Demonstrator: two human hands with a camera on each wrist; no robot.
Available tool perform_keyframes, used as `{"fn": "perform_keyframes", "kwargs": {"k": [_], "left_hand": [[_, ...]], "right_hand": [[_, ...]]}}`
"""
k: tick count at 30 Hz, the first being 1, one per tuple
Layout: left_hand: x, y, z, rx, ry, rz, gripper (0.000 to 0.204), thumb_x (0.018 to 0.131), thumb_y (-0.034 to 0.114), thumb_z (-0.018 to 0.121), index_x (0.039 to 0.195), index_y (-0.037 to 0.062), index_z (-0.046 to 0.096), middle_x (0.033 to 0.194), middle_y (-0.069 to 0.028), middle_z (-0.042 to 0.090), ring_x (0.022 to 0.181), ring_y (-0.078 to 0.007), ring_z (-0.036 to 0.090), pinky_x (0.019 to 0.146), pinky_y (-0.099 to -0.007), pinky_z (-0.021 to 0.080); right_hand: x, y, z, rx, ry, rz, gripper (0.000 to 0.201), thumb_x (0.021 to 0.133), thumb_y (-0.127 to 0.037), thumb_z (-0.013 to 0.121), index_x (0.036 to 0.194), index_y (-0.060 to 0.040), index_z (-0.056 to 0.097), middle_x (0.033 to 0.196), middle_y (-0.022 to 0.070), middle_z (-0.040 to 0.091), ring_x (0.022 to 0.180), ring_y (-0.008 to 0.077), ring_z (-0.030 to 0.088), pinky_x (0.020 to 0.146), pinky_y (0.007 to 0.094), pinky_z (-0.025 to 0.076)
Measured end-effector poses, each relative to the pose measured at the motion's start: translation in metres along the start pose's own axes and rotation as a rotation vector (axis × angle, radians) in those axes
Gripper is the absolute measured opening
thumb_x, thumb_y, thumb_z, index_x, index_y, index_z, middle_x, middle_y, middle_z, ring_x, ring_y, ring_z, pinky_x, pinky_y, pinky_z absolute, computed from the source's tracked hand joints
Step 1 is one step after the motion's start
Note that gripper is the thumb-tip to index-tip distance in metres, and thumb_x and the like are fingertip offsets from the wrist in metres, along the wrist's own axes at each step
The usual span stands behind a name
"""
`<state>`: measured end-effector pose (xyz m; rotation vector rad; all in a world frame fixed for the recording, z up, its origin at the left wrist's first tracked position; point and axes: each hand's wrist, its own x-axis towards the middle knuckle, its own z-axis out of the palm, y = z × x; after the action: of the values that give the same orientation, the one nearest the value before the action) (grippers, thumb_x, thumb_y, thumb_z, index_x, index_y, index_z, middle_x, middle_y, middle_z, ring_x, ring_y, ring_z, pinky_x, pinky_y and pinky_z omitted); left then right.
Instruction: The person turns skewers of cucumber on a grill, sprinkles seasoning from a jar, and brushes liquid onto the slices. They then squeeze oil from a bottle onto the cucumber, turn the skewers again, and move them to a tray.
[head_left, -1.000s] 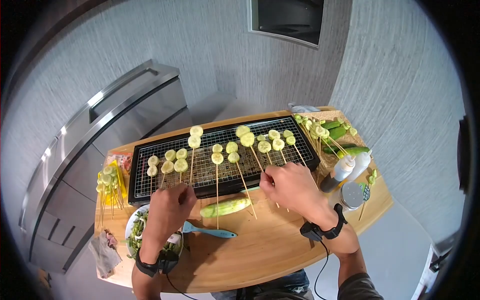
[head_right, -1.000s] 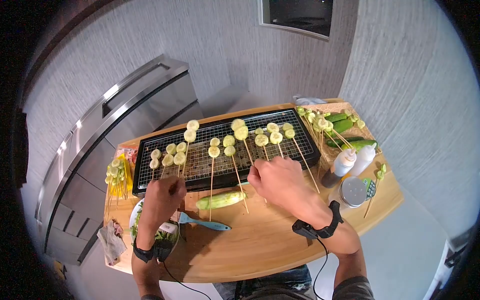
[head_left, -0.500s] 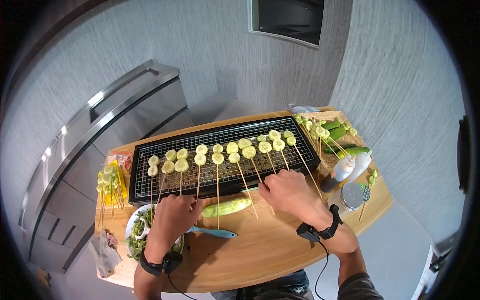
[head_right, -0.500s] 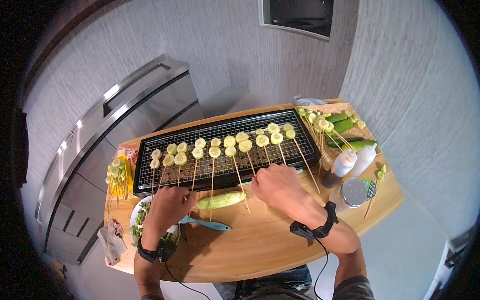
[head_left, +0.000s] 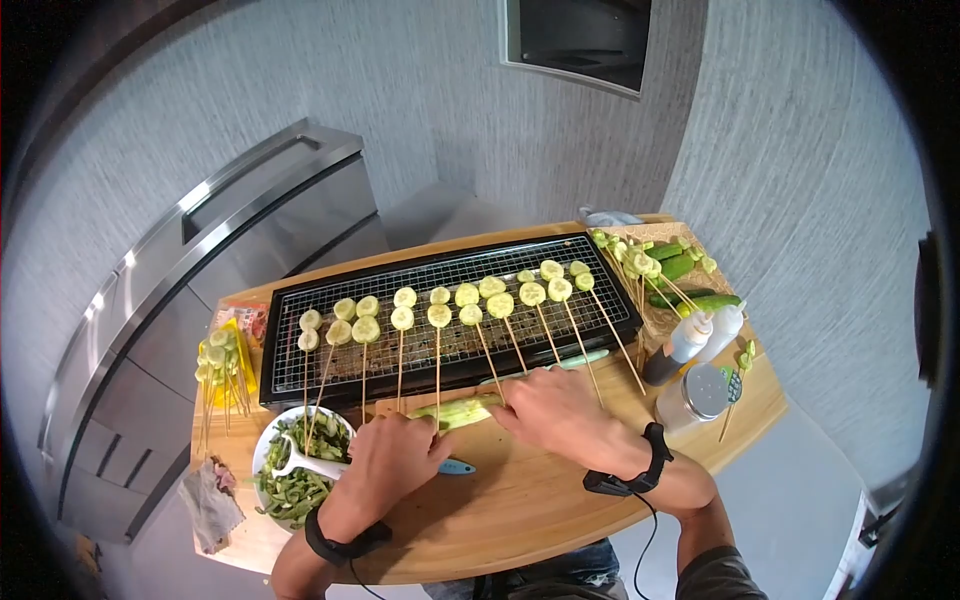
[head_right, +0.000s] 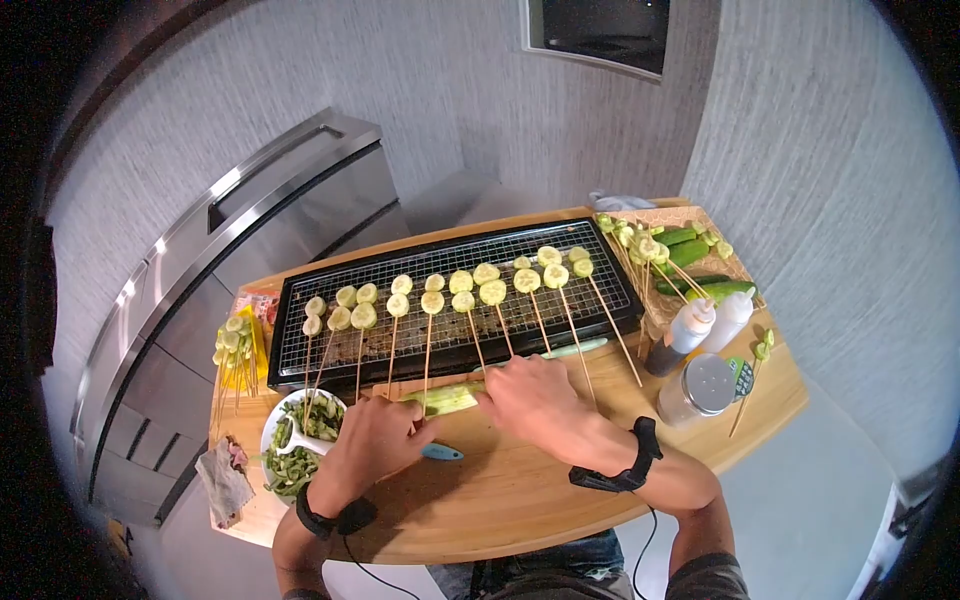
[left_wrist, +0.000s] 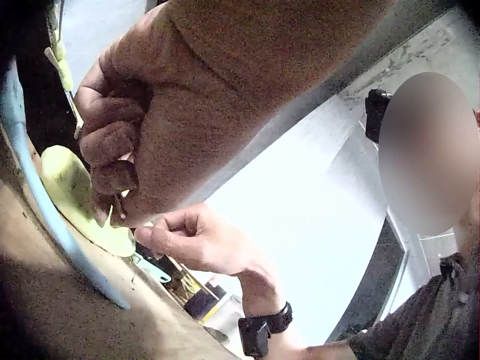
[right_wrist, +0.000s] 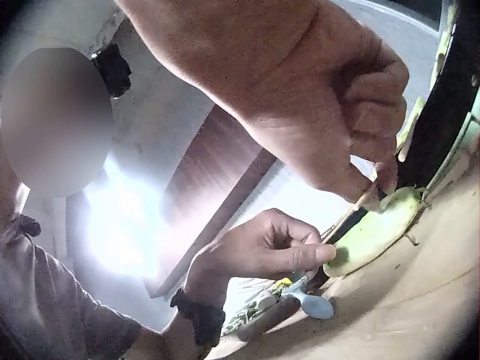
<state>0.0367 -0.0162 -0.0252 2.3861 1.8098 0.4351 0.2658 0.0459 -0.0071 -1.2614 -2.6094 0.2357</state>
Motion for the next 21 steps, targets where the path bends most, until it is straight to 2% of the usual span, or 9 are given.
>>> {"fn": "perform_keyframes", "kwargs": {"k": [4, 6, 7, 9, 12, 13, 15, 19, 21], "left_hand": [[0.005, 0.002, -0.014, -0.082, 0.110, 0.018, 0.028, 0.088, 0.020, 0.071, 0.068, 0.0006, 0.070, 0.058, -0.0198, 0.059, 0.054, -0.0380, 0.064, 0.054, -0.0423, 0.052], [0.008, 0.002, -0.024, -0.183, 0.167, 0.011, 0.022, 0.087, 0.013, 0.069, 0.071, -0.0015, 0.067, 0.059, -0.0208, 0.058, 0.054, -0.0389, 0.063, 0.053, -0.0413, 0.050], [0.009, 0.003, -0.028, -0.183, 0.167, 0.011, 0.022, 0.087, 0.013, 0.069, 0.071, -0.0015, 0.067, 0.059, -0.0208, 0.058, 0.054, -0.0389, 0.063, 0.053, -0.0413, 0.050], [0.009, 0.004, -0.033, -0.376, 0.185, -0.023, 0.016, 0.087, 0.009, 0.067, 0.077, -0.0035, 0.066, 0.062, -0.0217, 0.058, 0.056, -0.0401, 0.061, 0.053, -0.0407, 0.049], [0.010, 0.007, -0.037, -0.391, 0.190, -0.009, 0.013, 0.087, 0.007, 0.066, 0.082, -0.0044, 0.067, 0.064, -0.0221, 0.059, 0.056, -0.0397, 0.061, 0.054, -0.0396, 0.048], [0.010, 0.008, -0.036, -0.390, 0.191, -0.009, 0.013, 0.087, 0.007, 0.066, 0.082, -0.0044, 0.067, 0.064, -0.0221, 0.059, 0.056, -0.0397, 0.061, 0.054, -0.0396, 0.048], [0.011, 0.009, -0.035, -0.403, 0.202, -0.022, 0.018, 0.086, 0.006, 0.066, 0.071, -0.0032, 0.064, 0.059, -0.0202, 0.060, 0.055, -0.0399, 0.063, 0.053, -0.0438, 0.050], [0.011, 0.004, -0.029, -0.350, 0.154, -0.017, 0.020, 0.087, 0.009, 0.066, 0.071, -0.0029, 0.066, 0.059, -0.0210, 0.060, 0.055, -0.0403, 0.063, 0.054, -0.0442, 0.051], [0.011, 0.001, -0.024, -0.375, 0.079, -0.032, 0.025, 0.089, 0.013, 0.064, 0.070, -0.0022, 0.067, 0.059, -0.0211, 0.060, 0.055, -0.0407, 0.062, 0.054, -0.0452, 0.052]], "right_hand": [[0.004, 0.005, 0.004, 0.000, 0.024, -0.006, 0.028, 0.091, -0.024, 0.066, 0.080, 0.0001, 0.071, 0.070, 0.0201, 0.069, 0.068, 0.0374, 0.072, 0.060, 0.0469, 0.057], [0.004, 0.002, -0.004, 0.049, 0.143, 0.003, 0.023, 0.090, -0.020, 0.064, 0.080, -0.0012, 0.072, 0.068, 0.0191, 0.069, 0.065, 0.0364, 0.071, 0.060, 0.0455, 0.057], [0.005, 0.002, -0.006, 0.049, 0.143, 0.003, 0.023, 0.090, -0.020, 0.064, 0.080, -0.0012, 0.072, 0.068, 0.0191, 0.069, 0.065, 0.0364, 0.071, 0.060, 0.0455, 0.057], [0.005, 0.000, -0.009, 0.099, 0.221, 0.004, 0.017, 0.087, -0.019, 0.065, 0.078, -0.0053, 0.070, 0.065, 0.0129, 0.069, 0.059, 0.0338, 0.068, 0.059, 0.0438, 0.056], [0.005, -0.002, -0.011, 0.134, 0.238, 0.001, 0.016, 0.087, -0.018, 0.064, 0.078, -0.0065, 0.070, 0.064, 0.0118, 0.068, 0.059, 0.0331, 0.068, 0.059, 0.0437, 0.056], [0.005, -0.002, -0.011, 0.133, 0.238, 0.000, 0.016, 0.087, -0.018, 0.064, 0.078, -0.0065, 0.070, 0.064, 0.0118, 0.068, 0.059, 0.0331, 0.068, 0.059, 0.0437, 0.056], [0.005, -0.003, -0.011, 0.118, 0.203, 0.014, 0.016, 0.088, -0.020, 0.064, 0.080, -0.0076, 0.071, 0.065, 0.0117, 0.069, 0.061, 0.0329, 0.069, 0.060, 0.0437, 0.056], [0.007, -0.003, -0.008, 0.080, 0.146, 0.033, 0.020, 0.089, -0.024, 0.062, 0.081, -0.0084, 0.073, 0.068, 0.0131, 0.070, 0.063, 0.0340, 0.070, 0.061, 0.0450, 0.057], [0.007, -0.003, -0.006, 0.061, 0.055, 0.051, 0.024, 0.091, -0.027, 0.060, 0.083, -0.0088, 0.074, 0.070, 0.0152, 0.071, 0.065, 0.0354, 0.071, 0.062, 0.0463, 0.057]]}}
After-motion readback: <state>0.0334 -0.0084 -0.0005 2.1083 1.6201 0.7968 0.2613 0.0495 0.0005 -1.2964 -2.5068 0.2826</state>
